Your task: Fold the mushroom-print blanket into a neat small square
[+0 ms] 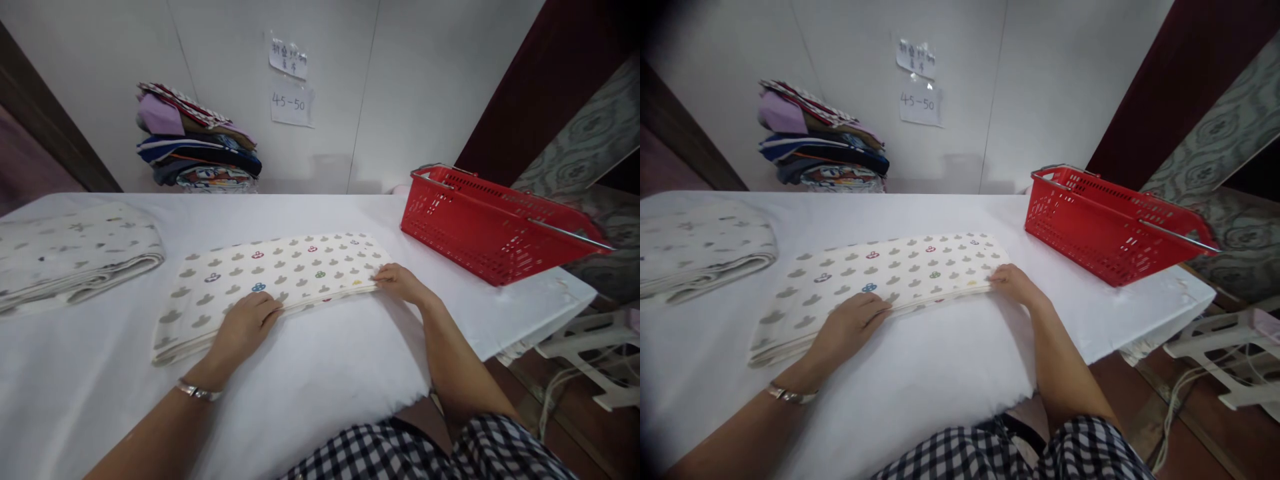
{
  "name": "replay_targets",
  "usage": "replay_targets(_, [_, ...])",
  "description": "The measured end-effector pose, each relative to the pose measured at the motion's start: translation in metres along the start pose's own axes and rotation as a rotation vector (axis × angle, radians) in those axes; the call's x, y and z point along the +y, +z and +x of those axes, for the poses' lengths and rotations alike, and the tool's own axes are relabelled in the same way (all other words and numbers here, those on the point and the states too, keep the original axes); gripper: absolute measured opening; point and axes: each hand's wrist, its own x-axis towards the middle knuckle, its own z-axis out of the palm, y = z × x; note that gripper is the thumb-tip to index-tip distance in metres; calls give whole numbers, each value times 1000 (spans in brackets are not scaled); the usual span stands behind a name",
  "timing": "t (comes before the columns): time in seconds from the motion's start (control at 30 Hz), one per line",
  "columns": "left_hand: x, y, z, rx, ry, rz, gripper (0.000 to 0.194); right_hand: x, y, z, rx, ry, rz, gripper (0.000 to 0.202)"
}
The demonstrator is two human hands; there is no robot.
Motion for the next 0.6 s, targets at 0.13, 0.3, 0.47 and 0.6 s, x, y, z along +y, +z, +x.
replay_targets(0.13, [0, 0, 0, 8, -5, -10, 33, -2, -2, 1, -6, -64, -86, 14])
replay_targets(0.3, [0, 0, -1, 1, -18, -26, 32, -7, -7, -6, 61, -122, -125, 19])
replay_targets(0.47, [0, 0, 0, -4, -17, -32, 32, -4, -5, -10, 16, -84, -104, 18])
replay_targets(0.6, [0, 0, -1, 3, -6, -27, 30, -2, -3, -12, 25, -1, -22, 17])
